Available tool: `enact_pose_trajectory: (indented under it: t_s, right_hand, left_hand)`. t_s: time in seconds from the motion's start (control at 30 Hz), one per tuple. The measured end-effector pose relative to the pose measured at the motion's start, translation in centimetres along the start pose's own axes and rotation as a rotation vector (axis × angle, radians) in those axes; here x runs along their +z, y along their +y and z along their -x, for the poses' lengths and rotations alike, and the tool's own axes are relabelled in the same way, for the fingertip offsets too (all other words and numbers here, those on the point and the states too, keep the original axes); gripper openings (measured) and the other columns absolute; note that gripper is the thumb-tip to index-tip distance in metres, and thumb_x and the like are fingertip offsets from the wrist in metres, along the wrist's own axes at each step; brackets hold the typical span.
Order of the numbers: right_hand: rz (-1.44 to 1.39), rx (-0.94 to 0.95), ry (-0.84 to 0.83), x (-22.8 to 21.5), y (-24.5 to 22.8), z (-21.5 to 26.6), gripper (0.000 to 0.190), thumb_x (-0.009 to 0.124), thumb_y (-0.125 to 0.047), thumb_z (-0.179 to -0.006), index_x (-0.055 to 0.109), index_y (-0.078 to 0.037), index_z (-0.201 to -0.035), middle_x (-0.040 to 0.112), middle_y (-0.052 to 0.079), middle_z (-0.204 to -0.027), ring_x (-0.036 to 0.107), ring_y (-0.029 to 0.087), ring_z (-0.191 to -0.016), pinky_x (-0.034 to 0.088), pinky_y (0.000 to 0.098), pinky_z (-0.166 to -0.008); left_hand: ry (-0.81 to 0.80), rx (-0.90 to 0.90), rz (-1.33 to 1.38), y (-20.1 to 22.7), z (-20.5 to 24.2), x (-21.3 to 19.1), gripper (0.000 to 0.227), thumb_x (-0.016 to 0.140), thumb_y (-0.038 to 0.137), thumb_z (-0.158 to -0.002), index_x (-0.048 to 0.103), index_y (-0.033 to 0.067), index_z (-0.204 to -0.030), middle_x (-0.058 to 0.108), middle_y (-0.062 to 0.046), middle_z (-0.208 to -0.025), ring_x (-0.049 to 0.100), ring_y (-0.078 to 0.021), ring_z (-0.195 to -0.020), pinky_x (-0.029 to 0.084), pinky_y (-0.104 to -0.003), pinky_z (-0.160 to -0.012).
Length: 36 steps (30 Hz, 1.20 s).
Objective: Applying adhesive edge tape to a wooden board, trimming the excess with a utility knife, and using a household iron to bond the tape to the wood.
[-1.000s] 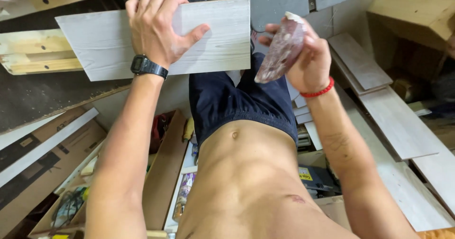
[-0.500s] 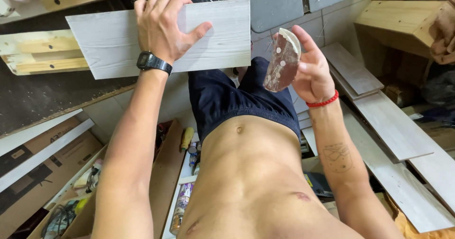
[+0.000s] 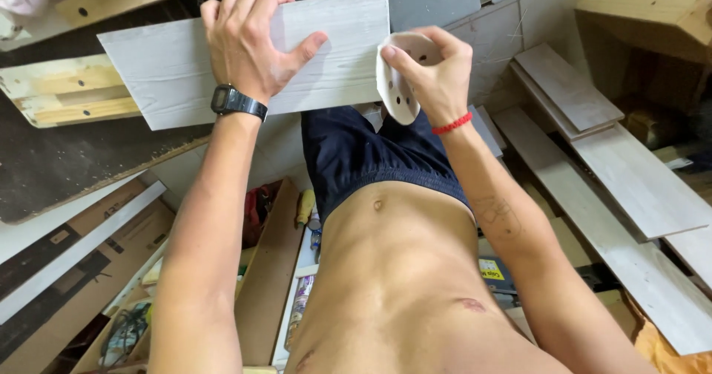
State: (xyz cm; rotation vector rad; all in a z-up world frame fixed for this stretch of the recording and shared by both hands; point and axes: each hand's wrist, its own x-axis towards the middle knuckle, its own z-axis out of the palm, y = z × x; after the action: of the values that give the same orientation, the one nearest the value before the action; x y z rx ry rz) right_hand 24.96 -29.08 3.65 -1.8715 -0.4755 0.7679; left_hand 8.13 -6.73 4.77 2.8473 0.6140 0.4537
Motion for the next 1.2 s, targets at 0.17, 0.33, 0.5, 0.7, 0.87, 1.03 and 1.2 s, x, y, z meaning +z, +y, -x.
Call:
enact_pose_trajectory:
  t_s: [0.17, 0.33, 0.5, 0.7, 0.87, 1.03, 1.2]
  right_hand:
    - [0.006, 0.038, 0.037, 0.3, 0.2, 0.1, 0.023, 0.09, -0.028, -0.085, 0.077, -0.011, -0.092, 0.079, 0.003, -0.086, 0.074, 0.014, -0.078, 0.06, 0.0258, -0.065]
    - [0.189, -0.079, 0.115, 0.3, 0.6, -2.8, 0.033, 0.09, -0.039, -0.087, 0.076, -0.011, -0.095, 0.08, 0.008, -0.09, 0.079, 0.02, -0.08, 0.065, 0.0274, -0.055]
    - [0.512, -0.092, 0.033, -1.9, -1.7, -1.5, 0.04, 0.098, -0.038, -0.091, 0.071, -0.017, -0.07, 0.069, -0.006, -0.066, 0.059, 0.007, -0.056, 0.046, 0.0266, -0.049]
    - [0.344, -0.027, -0.118, -1.0, -3.2, -2.0, 0.013, 0.08, -0.023, -0.095, 0.071, -0.015, -0.098, 0.073, -0.003, -0.093, 0.065, 0.013, -0.085, 0.053, 0.0302, -0.074]
    - [0.295, -0.062, -0.065, -0.5, -1.4, -0.5, 0.019, 0.078, -0.029, -0.095, 0.07, -0.012, -0.094, 0.074, 0.0, -0.089, 0.067, 0.014, -0.079, 0.054, 0.0298, -0.066]
    - [0.281, 0.044, -0.036, 0.3, -0.2, -1.3, 0.026, 0.081, -0.035, -0.094, 0.069, -0.012, -0.092, 0.075, 0.005, -0.088, 0.073, 0.016, -0.076, 0.061, 0.0274, -0.054]
    - [0.182, 0.072, 0.049, 1.5, -2.0, -4.6, 0.031, 0.084, -0.037, -0.089, 0.064, -0.017, -0.076, 0.071, -0.005, -0.077, 0.065, 0.008, -0.071, 0.053, 0.0269, -0.059]
  left_hand:
    - [-0.019, 0.008, -0.013, 0.0, 0.0, 0.0, 0.077, 0.042, 0.084, -0.104, 0.075, 0.0152, -0.103, 0.072, -0.002, -0.096, 0.059, -0.0258, -0.083, 0.035, -0.042, -0.078]
    - [-0.01, 0.007, -0.05, 0.1, 0.1, 0.2, 0.077, 0.043, 0.086, -0.102, 0.076, 0.0153, -0.103, 0.071, -0.001, -0.096, 0.056, -0.0249, -0.082, 0.034, -0.042, -0.076]
    - [-0.012, -0.044, -0.015, 0.0, 0.1, 0.2, 0.077, 0.046, 0.086, -0.1, 0.075, 0.0143, -0.102, 0.071, -0.002, -0.097, 0.058, -0.0254, -0.083, 0.035, -0.042, -0.077]
    - [-0.009, -0.051, -0.019, 0.0, 0.2, 0.3, 0.077, 0.044, 0.085, -0.101, 0.075, 0.0146, -0.103, 0.07, -0.003, -0.096, 0.057, -0.0248, -0.083, 0.036, -0.042, -0.077]
    - [-0.009, -0.061, -0.005, 0.4, -0.1, -0.2, 0.077, 0.044, 0.085, -0.1, 0.075, 0.0139, -0.102, 0.071, -0.002, -0.096, 0.059, -0.0249, -0.083, 0.036, -0.042, -0.078]
    - [-0.018, -0.045, -0.022, 0.2, 0.0, 0.2, 0.079, 0.04, 0.085, -0.1, 0.076, 0.0141, -0.104, 0.071, -0.001, -0.096, 0.057, -0.0241, -0.081, 0.035, -0.042, -0.077]
    - [-0.005, -0.046, -0.023, 0.7, -0.6, -0.3, 0.078, 0.038, 0.082, -0.101, 0.075, 0.0132, -0.101, 0.07, -0.002, -0.094, 0.057, -0.0254, -0.081, 0.034, -0.041, -0.075]
